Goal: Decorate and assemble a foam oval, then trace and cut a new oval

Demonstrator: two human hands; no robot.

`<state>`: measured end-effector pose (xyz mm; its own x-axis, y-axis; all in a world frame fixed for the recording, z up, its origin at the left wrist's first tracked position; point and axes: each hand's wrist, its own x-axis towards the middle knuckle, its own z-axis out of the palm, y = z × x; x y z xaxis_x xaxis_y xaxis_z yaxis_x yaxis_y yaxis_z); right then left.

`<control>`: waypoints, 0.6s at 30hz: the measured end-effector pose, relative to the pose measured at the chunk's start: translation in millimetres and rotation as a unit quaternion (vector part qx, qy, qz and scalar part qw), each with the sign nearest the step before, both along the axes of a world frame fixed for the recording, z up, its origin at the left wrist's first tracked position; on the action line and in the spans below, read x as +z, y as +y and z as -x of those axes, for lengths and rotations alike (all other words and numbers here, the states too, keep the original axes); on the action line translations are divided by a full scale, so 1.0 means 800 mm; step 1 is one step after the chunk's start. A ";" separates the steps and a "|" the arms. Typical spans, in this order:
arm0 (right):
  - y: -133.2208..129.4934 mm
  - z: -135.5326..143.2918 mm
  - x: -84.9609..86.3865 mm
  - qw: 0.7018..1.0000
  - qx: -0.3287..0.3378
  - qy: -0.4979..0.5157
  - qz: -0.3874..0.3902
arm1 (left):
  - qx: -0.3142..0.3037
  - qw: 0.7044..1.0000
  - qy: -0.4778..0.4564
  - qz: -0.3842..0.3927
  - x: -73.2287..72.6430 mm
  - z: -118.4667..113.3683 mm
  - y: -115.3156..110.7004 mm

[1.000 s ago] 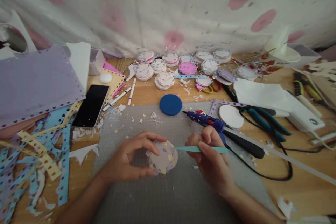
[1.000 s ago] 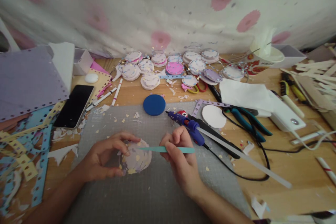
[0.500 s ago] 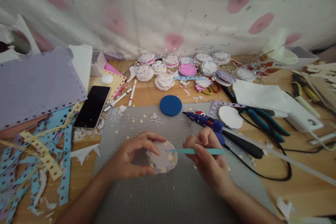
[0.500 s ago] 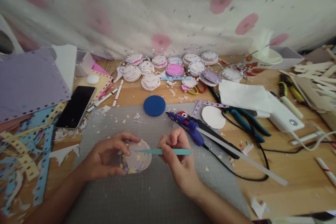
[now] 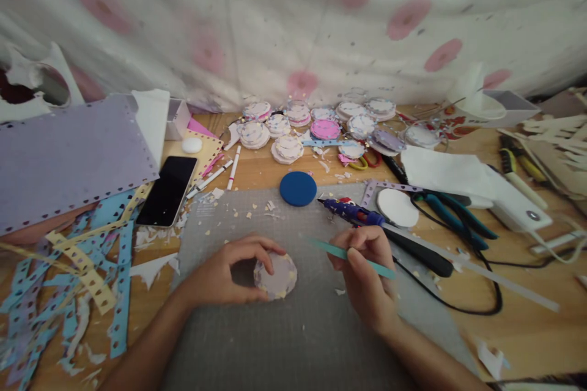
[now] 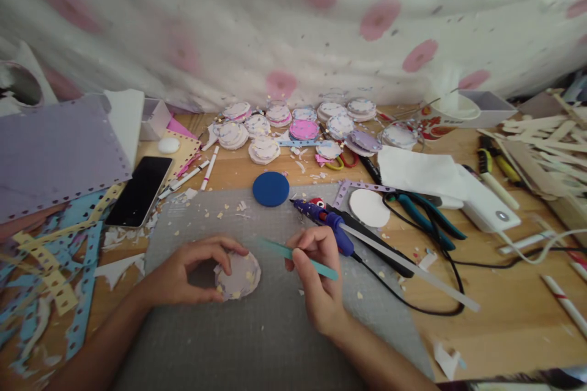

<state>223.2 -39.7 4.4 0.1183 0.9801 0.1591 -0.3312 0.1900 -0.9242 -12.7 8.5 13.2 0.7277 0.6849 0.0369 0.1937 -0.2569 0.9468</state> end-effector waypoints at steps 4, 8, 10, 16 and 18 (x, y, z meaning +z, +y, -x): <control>0.001 -0.002 -0.004 0.998 0.025 -0.051 -0.017 | -0.016 0.999 0.033 -0.007 -0.003 -0.004 -0.004; 0.005 -0.001 0.000 0.995 0.030 -0.090 -0.042 | -0.026 0.999 0.038 -0.007 -0.002 -0.004 -0.008; 0.007 0.001 0.003 0.993 0.031 -0.103 -0.055 | -0.012 0.999 0.040 -0.015 0.001 -0.003 -0.009; 0.007 0.005 0.003 0.988 0.076 -0.114 -0.076 | 0.098 0.994 -0.002 -0.042 0.002 0.000 -0.010; 0.005 0.005 0.001 0.985 0.101 -0.110 -0.081 | 0.150 0.987 -0.012 -0.050 -0.001 -0.002 -0.010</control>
<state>218.9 -35.6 4.9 -0.1317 0.9396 0.3160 -0.1732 0.2920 -0.9406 -10.8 0.8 12.1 0.4905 0.8616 0.1304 0.2536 -0.2843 0.9246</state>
